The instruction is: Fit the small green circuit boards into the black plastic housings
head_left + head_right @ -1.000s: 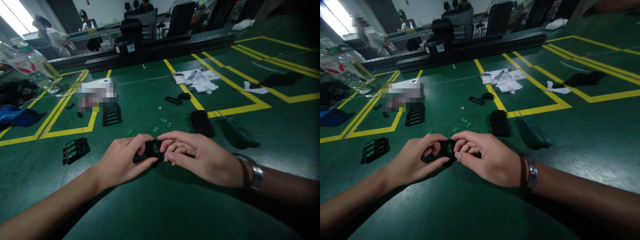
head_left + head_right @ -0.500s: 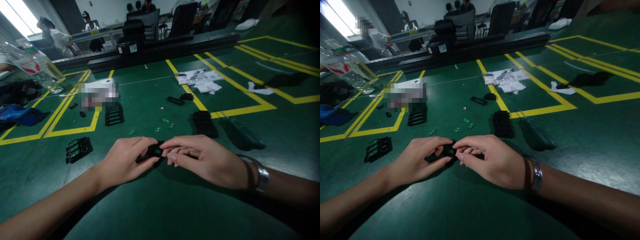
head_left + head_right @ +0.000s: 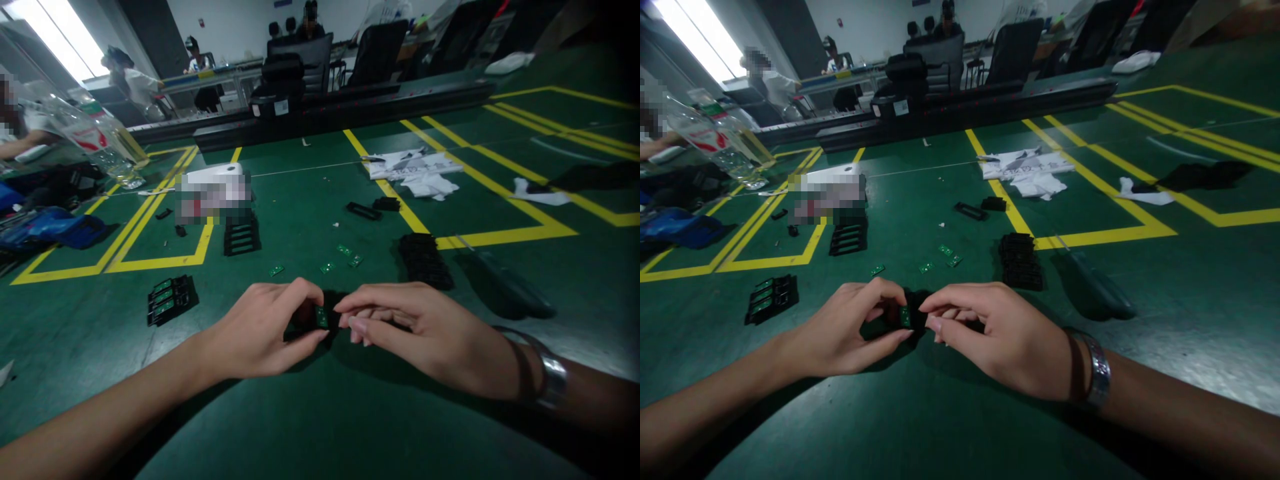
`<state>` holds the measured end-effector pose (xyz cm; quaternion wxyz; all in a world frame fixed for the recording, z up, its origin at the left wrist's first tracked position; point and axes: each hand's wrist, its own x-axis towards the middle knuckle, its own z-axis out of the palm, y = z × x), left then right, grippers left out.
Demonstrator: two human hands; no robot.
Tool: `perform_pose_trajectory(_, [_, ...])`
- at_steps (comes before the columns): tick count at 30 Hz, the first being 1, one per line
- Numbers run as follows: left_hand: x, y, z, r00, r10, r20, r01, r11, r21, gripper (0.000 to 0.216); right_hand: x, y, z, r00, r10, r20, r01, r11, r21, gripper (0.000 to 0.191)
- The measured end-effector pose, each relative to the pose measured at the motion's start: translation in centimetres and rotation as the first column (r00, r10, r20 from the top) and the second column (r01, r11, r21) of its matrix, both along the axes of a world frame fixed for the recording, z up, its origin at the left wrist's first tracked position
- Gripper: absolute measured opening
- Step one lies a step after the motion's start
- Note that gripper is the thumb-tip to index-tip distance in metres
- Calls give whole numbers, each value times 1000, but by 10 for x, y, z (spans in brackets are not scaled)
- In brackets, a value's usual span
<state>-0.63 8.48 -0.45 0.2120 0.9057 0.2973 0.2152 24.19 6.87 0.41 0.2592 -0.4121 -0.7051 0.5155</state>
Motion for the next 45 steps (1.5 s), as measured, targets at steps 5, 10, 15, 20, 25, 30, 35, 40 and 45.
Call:
perform_pose_trajectory(5, [-1, 0, -3, 999, -32, 19, 31, 999, 16, 20, 0, 1, -2, 1000, 7, -8, -7, 1000, 11, 19])
perform_pose_trajectory(10, [-2, 2, -3, 999, -53, 6, 53, 998, -16, 17, 0, 1, -2, 1000, 10, 10, -10, 1000, 2, 19])
perform_pose_trajectory(15, [-1, 3, -2, 998, -58, -23, 58, 998, -5, 14, 0, 1, -2, 1000, 8, 10, -8, 1000, -20, 21])
perform_pose_trajectory(20, [-2, 3, -2, 998, -59, -28, 59, 998, 7, 14, 1, 1, -2, 1000, 10, 13, -10, 999, -50, 22])
perform_pose_trajectory(25, [-3, 2, -4, 998, -53, -28, 53, 998, 19, 13, 1, 1, -3, 1000, 12, 9, -12, 999, -49, 23])
perform_pose_trajectory(30, [-2, 2, -3, 998, -57, -18, 57, 998, 27, 14, -1, 0, -3, 1000, 6, 12, -6, 998, -59, 20])
perform_pose_trajectory(35, [-3, 2, -4, 997, -73, -35, 74, 996, 39, 12, -2, 0, -5, 1000, -26, -7, 25, 998, -52, 24])
perform_pose_trajectory(40, [1, -3, -4, 994, -83, -68, 92, 984, 152, 4, -5, -1, -8, 997, -68, 34, 66, 996, 58, 26])
perform_pose_trajectory(45, [9, -11, -2, 984, -158, -80, 172, 960, 222, 10, -7, -1, -7, 982, -80, 173, 38, 971, 235, 19])
